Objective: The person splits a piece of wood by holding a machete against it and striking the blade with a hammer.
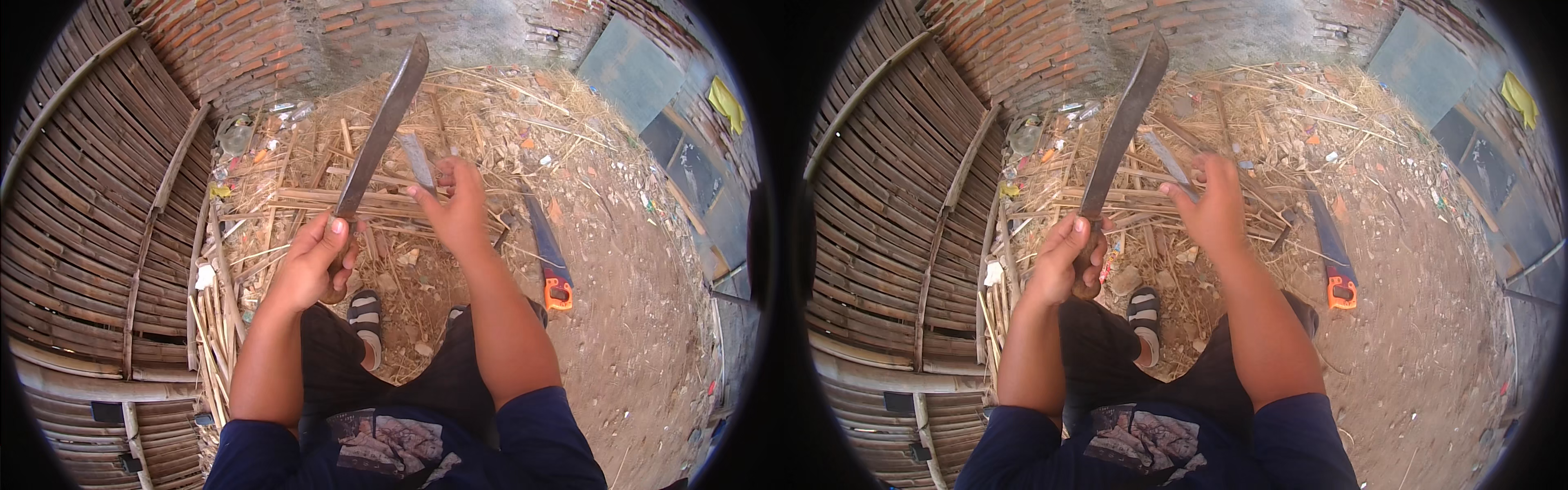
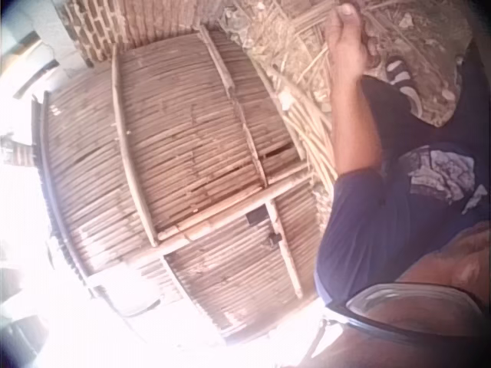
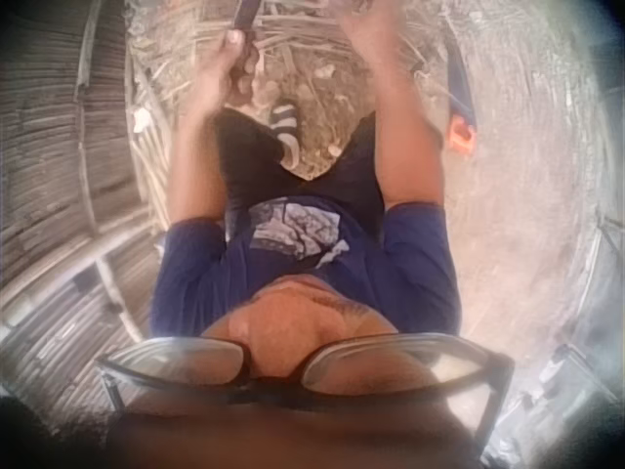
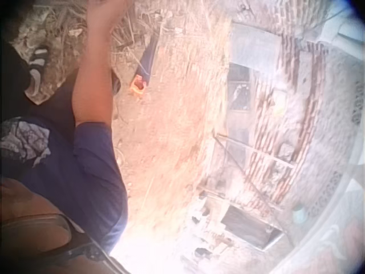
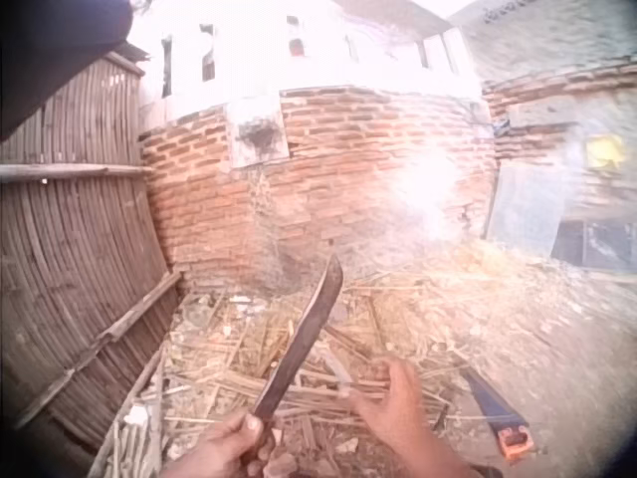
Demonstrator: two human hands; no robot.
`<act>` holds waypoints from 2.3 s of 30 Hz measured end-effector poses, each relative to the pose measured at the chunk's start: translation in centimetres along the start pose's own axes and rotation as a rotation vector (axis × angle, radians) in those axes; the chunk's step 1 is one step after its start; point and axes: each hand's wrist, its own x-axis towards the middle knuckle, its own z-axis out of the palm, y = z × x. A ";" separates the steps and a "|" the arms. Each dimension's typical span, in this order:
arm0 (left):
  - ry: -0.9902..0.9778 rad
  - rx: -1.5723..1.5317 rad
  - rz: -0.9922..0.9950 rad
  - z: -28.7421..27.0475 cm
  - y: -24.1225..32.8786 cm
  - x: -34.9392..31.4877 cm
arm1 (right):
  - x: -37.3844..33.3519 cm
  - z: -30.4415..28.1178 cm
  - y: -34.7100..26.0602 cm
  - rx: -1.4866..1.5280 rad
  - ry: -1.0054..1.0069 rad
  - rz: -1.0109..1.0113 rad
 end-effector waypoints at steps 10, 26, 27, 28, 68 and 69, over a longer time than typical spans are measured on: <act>0.039 -0.041 -0.025 -3.2 0.4 1.1 | 4.3 -13.0 10.3 0.424 0.133 0.530; 0.071 -0.036 0.092 -3.4 0.5 6.0 | -14.7 1.2 46.4 0.056 -0.274 1.108; 0.062 -0.033 0.094 -3.4 0.4 6.3 | -14.9 1.4 47.1 0.047 -0.246 1.145; 0.060 -0.028 0.100 -3.4 0.5 6.3 | -14.6 1.8 47.3 0.041 -0.223 1.176; -0.003 0.450 0.019 0.6 5.6 2.2 | 0.6 -24.3 -14.1 -0.350 0.145 -0.061; -0.005 0.451 0.011 0.6 5.8 2.1 | 1.4 -24.0 -15.4 -0.317 0.162 -0.108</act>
